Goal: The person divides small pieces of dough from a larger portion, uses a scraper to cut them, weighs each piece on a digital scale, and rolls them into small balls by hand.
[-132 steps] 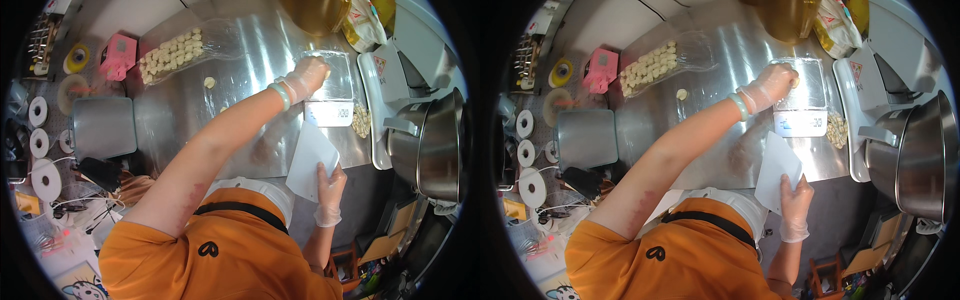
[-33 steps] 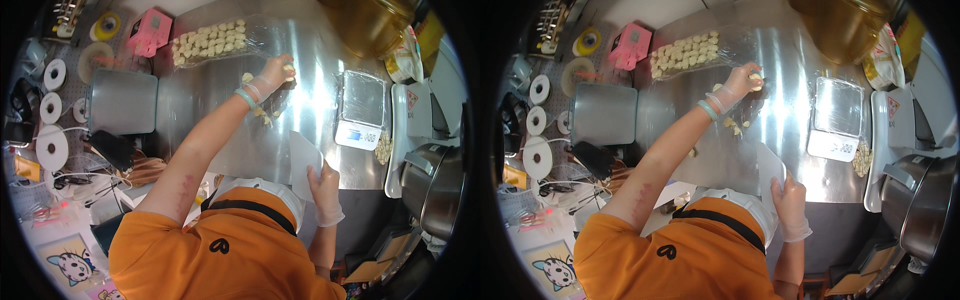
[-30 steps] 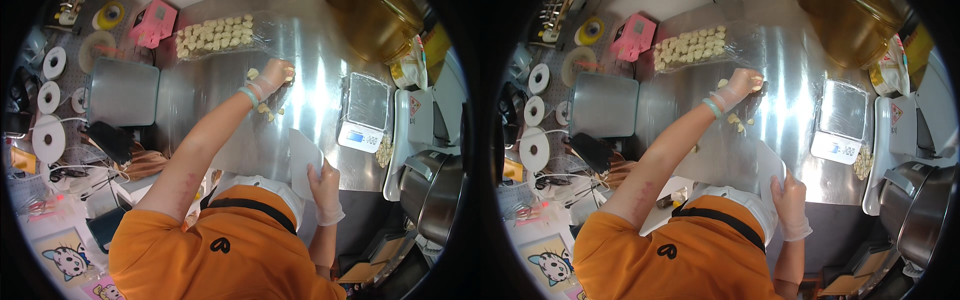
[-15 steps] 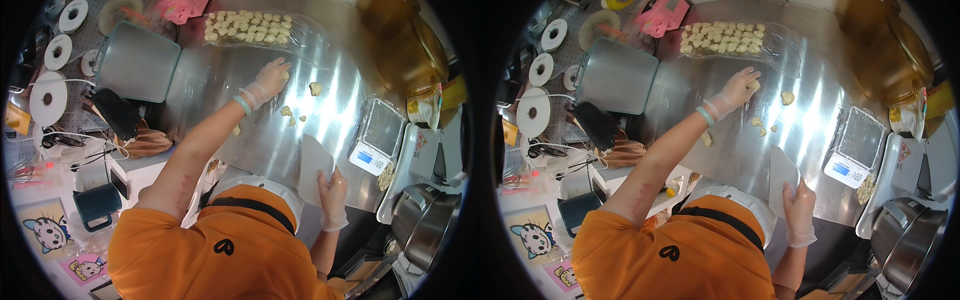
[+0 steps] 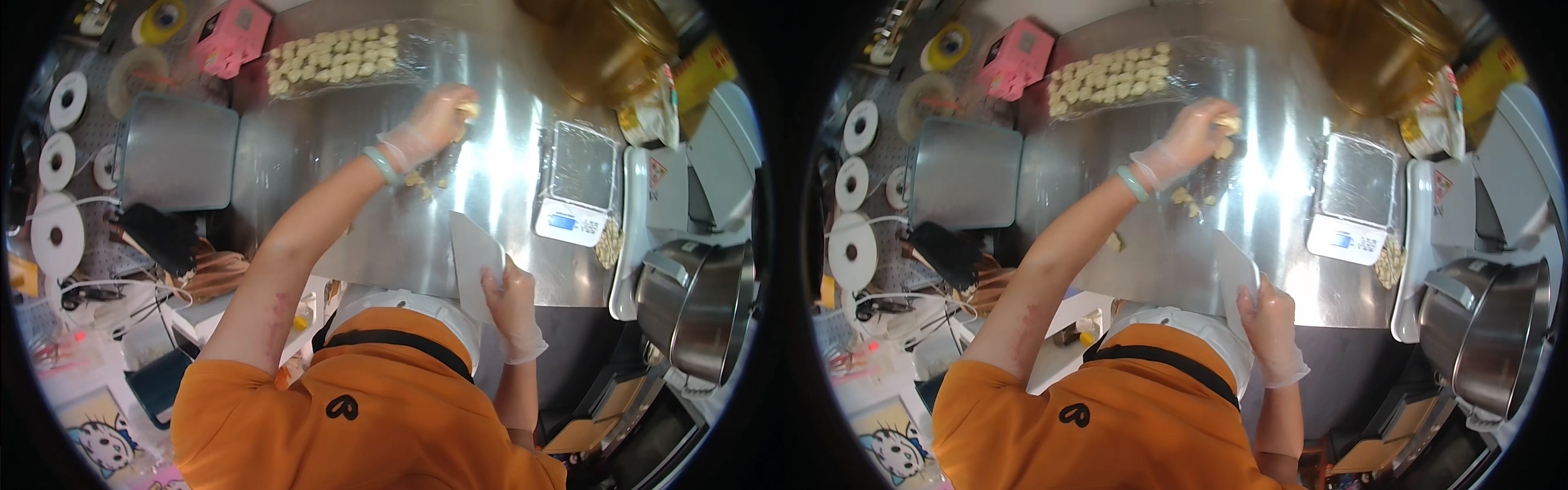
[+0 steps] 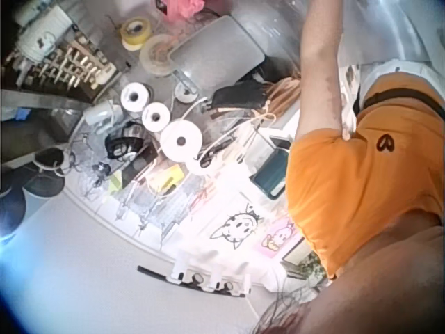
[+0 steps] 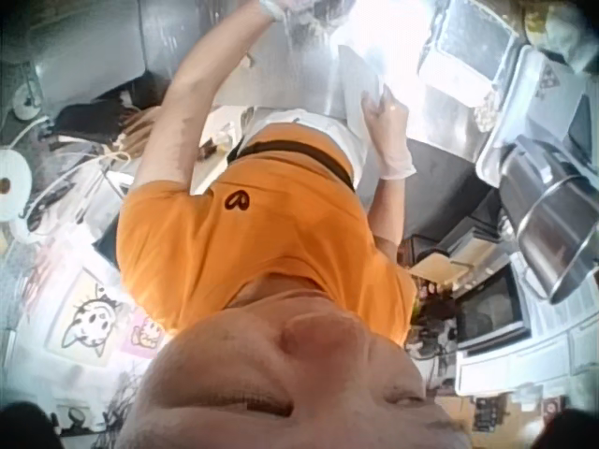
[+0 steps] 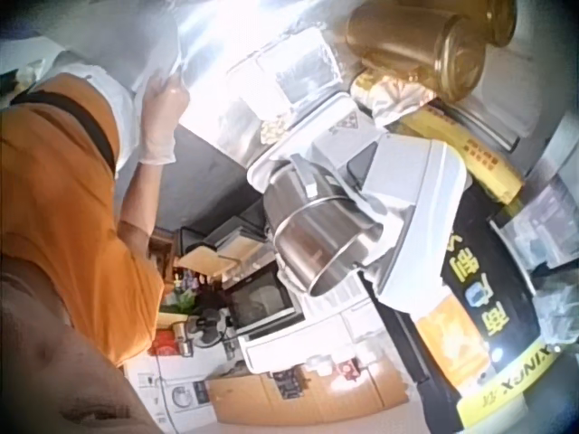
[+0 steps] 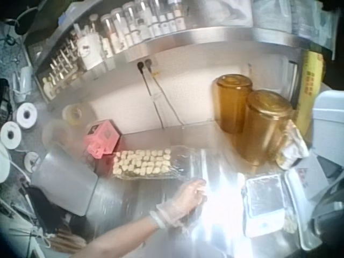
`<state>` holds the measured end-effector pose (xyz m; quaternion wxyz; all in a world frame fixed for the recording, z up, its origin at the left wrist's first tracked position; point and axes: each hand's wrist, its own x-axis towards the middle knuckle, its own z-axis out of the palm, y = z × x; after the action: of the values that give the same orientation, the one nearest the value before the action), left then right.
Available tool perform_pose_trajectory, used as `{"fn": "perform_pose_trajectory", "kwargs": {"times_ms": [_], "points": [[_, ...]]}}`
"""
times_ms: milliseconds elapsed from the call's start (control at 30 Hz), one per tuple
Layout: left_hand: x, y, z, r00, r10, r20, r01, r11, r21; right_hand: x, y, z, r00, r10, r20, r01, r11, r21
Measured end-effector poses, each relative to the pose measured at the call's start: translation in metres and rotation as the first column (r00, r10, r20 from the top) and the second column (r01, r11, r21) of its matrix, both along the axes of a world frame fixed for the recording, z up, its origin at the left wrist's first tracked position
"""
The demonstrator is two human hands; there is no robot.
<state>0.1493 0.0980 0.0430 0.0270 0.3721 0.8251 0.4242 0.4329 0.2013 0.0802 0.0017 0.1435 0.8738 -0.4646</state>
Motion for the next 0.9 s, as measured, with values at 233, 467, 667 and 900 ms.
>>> {"fn": "perform_pose_trajectory", "kwargs": {"times_ms": [233,467,667,900], "points": [[0.077,0.165,0.002,0.927,-0.363,0.099,0.365,0.931,-0.001,0.017,0.012,0.002,0.997,-0.072,0.012,0.072,0.997,0.001],[0.082,0.180,-0.007,0.887,-0.461,-0.004,0.438,0.846,-0.304,0.033,0.022,-0.004,0.988,-0.153,0.008,0.153,0.988,-0.017],[0.047,0.169,0.017,0.904,-0.409,0.125,0.426,0.882,-0.200,0.033,0.028,-0.005,0.989,-0.145,0.023,0.146,0.989,-0.021],[0.061,0.178,0.013,0.896,-0.443,-0.038,0.422,0.874,-0.242,0.031,0.025,-0.006,0.994,-0.112,-0.018,0.111,0.991,-0.072]]}}
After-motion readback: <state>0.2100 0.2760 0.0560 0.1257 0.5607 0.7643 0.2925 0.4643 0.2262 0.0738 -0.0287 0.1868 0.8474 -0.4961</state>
